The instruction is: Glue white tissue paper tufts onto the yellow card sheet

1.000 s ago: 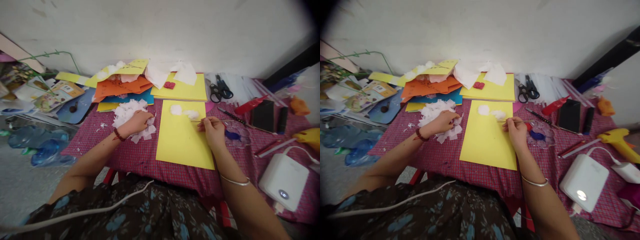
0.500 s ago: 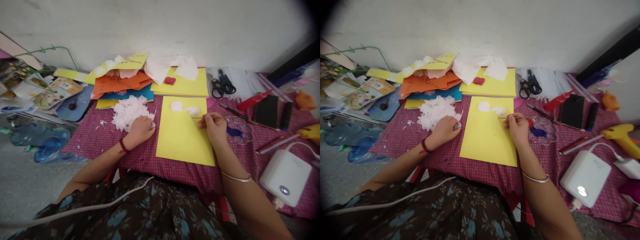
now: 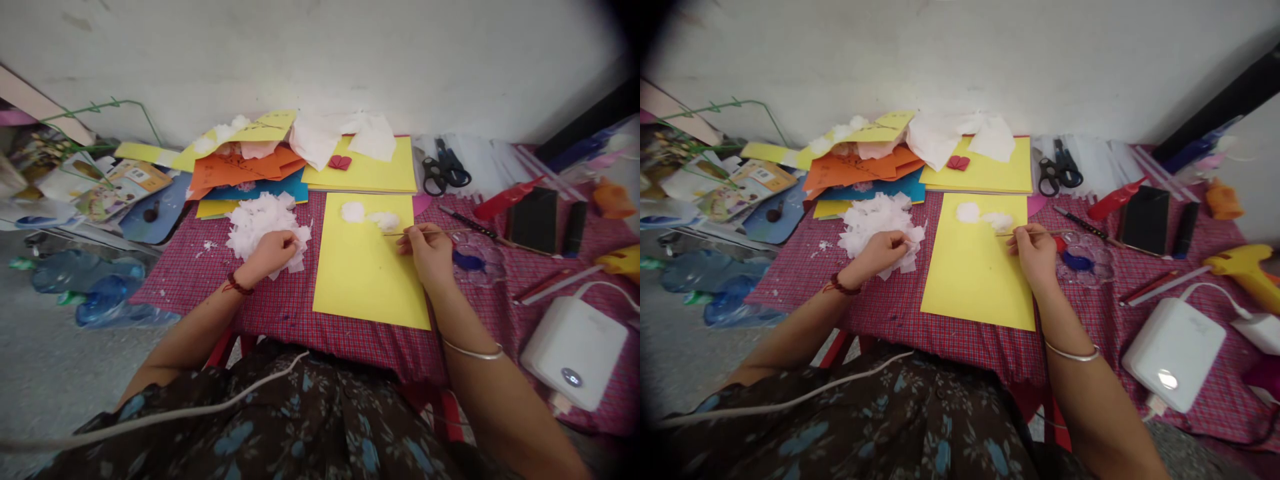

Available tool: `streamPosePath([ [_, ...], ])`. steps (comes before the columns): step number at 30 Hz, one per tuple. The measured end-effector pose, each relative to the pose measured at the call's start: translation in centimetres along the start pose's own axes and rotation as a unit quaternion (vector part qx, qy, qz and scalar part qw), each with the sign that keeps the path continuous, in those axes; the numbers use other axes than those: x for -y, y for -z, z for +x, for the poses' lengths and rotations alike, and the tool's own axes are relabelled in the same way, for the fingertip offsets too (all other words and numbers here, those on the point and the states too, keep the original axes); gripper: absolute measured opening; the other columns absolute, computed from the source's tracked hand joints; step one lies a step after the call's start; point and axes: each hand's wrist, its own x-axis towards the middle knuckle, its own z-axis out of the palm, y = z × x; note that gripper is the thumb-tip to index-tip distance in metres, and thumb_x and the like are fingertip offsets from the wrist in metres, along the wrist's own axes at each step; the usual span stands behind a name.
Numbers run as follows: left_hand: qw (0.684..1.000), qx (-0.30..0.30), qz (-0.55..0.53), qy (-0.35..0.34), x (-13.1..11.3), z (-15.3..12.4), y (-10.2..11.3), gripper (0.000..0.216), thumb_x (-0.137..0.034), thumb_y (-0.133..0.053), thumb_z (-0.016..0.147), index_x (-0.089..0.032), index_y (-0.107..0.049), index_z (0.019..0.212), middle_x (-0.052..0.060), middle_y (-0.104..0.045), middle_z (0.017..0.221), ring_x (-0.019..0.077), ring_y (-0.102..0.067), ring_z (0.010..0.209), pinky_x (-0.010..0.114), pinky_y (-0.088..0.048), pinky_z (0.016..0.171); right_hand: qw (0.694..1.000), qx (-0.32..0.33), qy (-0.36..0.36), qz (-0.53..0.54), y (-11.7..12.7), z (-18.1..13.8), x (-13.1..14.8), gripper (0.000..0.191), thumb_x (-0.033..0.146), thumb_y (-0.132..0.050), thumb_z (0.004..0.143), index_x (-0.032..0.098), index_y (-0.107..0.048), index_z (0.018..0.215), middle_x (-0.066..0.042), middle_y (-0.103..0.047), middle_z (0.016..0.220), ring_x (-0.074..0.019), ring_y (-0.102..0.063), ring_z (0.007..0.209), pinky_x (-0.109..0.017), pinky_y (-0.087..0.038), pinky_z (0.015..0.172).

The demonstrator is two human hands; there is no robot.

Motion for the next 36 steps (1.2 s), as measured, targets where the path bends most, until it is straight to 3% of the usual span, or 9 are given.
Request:
streamPosePath([
  [6,0.999,-0.013,-0.029,0.006,-0.2,-0.1,0.6,0.022,-0.017,-0.052,0.075,-0.017,-0.067,0.092,-0.001,-0.066,0.073,0.0128,-0.055,0.063,0.023,-0.040,0.057,0.999,-0.024,0.007,0.039,0.3,0.4,-0.2,0.027,0.045,-0.067,0.076,0.019,-0.058,0.076,0.002,-0.065,0.057,-0.0093,-0.054,0.039,-0.022,-0.045,0.041],
  [10,0.995,-0.093,0.000,-0.038,-3.9,0.2,3.7,0.031,-0.022,-0.060,0.078,-0.020,-0.066,0.108,-0.001,-0.067,0.076,0.0125,-0.056,0.064,0.024,-0.043,0.060,0.998,-0.027,-0.009,0.061,0.3,0.6,0.1,0.029,0.047,-0.066,0.073,0.019,-0.056,0.076,0.004,-0.064,0.056,-0.0081,-0.053,0.038,-0.020,-0.043,0.040],
  [14,0.986,-0.100,-0.022,-0.132,-8.8,2.5,4.7,0.017,-0.023,-0.064,0.079,-0.019,-0.070,0.095,0.000,-0.070,0.078,0.0122,-0.059,0.068,0.024,-0.044,0.063,0.999,-0.002,-0.022,0.046,-0.1,0.7,0.3,0.028,0.047,-0.064,0.073,0.020,-0.056,0.075,0.003,-0.065,0.058,-0.0083,-0.053,0.039,-0.020,-0.042,0.040],
  [17,0.982,-0.041,-0.050,-0.178,-11.3,5.8,2.5,0.009,-0.021,-0.061,0.080,-0.018,-0.069,0.077,-0.001,-0.069,0.072,0.0119,-0.058,0.066,0.024,-0.042,0.061,0.999,0.015,-0.027,0.024,-0.4,0.6,0.3,0.027,0.046,-0.061,0.075,0.020,-0.056,0.074,0.002,-0.064,0.058,-0.0091,-0.053,0.041,-0.020,-0.041,0.040],
  [20,0.976,0.011,-0.065,-0.207,-12.2,9.4,-0.8,0.012,-0.019,-0.058,0.081,-0.016,-0.068,0.075,0.001,-0.068,0.075,0.0123,-0.059,0.068,0.024,-0.042,0.062,0.999,0.013,-0.027,0.017,-0.6,0.9,0.1,0.027,0.046,-0.060,0.076,0.019,-0.057,0.077,0.001,-0.066,0.061,-0.0092,-0.053,0.041,-0.021,-0.041,0.039],
  [24,0.974,-0.013,-0.053,-0.220,-11.8,12.8,-4.1,0.012,-0.019,-0.058,0.082,-0.015,-0.067,0.075,0.005,-0.065,0.087,0.0151,-0.060,0.080,0.027,-0.045,0.072,0.999,-0.013,-0.021,0.027,-0.7,1.5,-0.2,0.027,0.046,-0.059,0.077,0.019,-0.057,0.080,-0.001,-0.069,0.068,-0.0090,-0.054,0.040,-0.020,-0.037,0.037],
  [26,0.977,-0.004,-0.042,-0.211,-11.4,13.5,-4.9,0.013,-0.019,-0.057,0.082,-0.015,-0.066,0.075,0.006,-0.064,0.087,0.0152,-0.059,0.078,0.027,-0.045,0.070,0.999,-0.020,-0.023,0.033,-0.7,1.7,-0.2,0.027,0.046,-0.060,0.077,0.019,-0.056,0.082,-0.002,-0.070,0.070,-0.0091,-0.055,0.040,-0.020,-0.037,0.036],
  [32,0.969,0.147,-0.052,-0.190,-10.9,13.5,-6.0,0.009,-0.011,-0.056,0.075,-0.016,-0.063,0.074,-0.001,-0.064,0.069,0.0131,-0.055,0.063,0.024,-0.038,0.058,0.998,-0.021,-0.039,0.037,-0.6,1.8,-0.1,0.025,0.044,-0.060,0.078,0.020,-0.056,0.081,-0.002,-0.072,0.071,-0.0104,-0.057,0.041,-0.020,-0.037,0.036],
  [36,0.966,0.147,-0.077,-0.196,-11.1,13.1,-7.9,0.015,-0.004,-0.057,0.068,-0.016,-0.059,0.076,-0.002,-0.062,0.070,0.0124,-0.057,0.065,0.023,-0.040,0.061,0.999,-0.020,-0.035,0.036,-0.6,1.8,-0.1,0.025,0.045,-0.060,0.079,0.020,-0.056,0.082,-0.002,-0.073,0.071,-0.0107,-0.057,0.042,-0.020,-0.036,0.036],
])
